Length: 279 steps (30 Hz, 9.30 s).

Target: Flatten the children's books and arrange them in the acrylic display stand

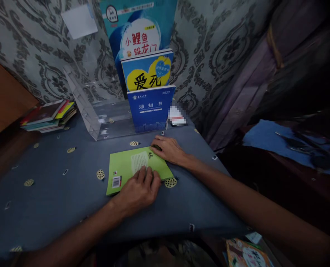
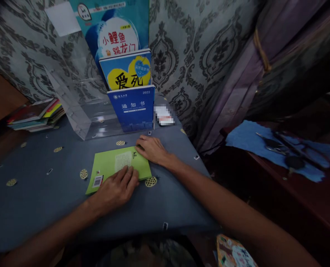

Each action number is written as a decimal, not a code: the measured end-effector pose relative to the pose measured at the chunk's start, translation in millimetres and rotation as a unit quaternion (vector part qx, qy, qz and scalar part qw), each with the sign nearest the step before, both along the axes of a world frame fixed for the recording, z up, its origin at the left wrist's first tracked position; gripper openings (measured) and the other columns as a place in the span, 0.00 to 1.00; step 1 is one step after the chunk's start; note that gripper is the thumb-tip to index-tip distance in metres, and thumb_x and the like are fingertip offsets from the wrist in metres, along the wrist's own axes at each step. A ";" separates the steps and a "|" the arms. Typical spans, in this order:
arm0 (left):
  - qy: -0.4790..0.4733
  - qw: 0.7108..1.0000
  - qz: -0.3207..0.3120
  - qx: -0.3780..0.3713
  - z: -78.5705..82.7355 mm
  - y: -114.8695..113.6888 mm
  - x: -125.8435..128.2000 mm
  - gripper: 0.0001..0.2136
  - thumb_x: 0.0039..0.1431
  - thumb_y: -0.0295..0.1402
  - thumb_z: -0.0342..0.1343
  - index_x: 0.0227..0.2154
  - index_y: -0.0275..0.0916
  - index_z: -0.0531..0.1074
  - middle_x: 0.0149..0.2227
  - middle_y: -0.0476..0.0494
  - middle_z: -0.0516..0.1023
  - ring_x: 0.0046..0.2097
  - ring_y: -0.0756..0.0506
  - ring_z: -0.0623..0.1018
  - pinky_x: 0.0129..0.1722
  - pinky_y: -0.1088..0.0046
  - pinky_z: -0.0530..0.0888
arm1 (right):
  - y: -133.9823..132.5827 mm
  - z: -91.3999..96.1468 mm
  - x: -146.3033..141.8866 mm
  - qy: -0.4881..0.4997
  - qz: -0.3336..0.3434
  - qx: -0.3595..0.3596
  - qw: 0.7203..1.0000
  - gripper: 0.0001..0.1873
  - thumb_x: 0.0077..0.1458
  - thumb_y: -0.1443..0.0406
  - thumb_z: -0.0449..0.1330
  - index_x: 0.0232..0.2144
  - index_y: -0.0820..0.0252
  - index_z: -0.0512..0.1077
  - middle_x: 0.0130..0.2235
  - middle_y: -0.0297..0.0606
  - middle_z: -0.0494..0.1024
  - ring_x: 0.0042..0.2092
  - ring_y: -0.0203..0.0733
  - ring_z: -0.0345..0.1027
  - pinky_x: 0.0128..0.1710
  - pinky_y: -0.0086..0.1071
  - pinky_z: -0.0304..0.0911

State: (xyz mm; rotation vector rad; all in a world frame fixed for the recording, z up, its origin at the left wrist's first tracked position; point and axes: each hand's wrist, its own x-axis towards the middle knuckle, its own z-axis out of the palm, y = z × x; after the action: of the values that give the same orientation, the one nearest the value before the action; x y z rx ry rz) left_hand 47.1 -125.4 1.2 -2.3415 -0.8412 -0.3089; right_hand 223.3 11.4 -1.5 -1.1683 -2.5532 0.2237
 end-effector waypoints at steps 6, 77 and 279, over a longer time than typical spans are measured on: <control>0.026 0.999 0.008 -0.021 -3.6 -3.1 -1.5 0.13 0.70 0.29 0.51 0.50 0.26 0.72 0.47 0.26 0.81 0.49 0.35 0.82 0.45 0.62 0.80 | 0.2 -0.2 -0.4 -0.008 -0.001 0.009 1.000 0.11 0.66 0.64 0.55 0.40 0.61 0.78 0.41 0.41 0.78 0.38 0.41 0.70 0.35 0.32 0.54; -0.097 0.915 -0.087 -0.382 18.9 15.2 -32.4 0.19 0.71 0.42 0.51 0.59 0.40 0.70 0.62 0.38 0.74 0.66 0.44 0.70 0.71 0.48 0.54 | -190.7 -14.1 52.6 0.003 -0.062 0.132 0.989 0.19 0.65 0.63 0.54 0.57 0.55 0.72 0.42 0.47 0.78 0.45 0.54 0.69 0.52 0.53 0.64; -0.193 0.947 0.145 -0.211 -6.2 102.0 -60.3 0.11 0.70 0.30 0.46 0.47 0.36 0.73 0.51 0.35 0.80 0.52 0.35 0.76 0.49 0.54 0.74 | 7.3 -9.9 21.0 0.130 -0.051 -0.028 0.990 0.16 0.65 0.68 0.54 0.51 0.60 0.76 0.52 0.46 0.82 0.56 0.51 0.75 0.59 0.49 0.61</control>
State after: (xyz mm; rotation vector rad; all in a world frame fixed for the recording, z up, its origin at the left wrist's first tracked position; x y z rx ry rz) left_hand -13.2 -23.4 -4.9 -2.5289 -1.5579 -0.5133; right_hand 244.3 18.7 -11.4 -1.2001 -2.2694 0.3967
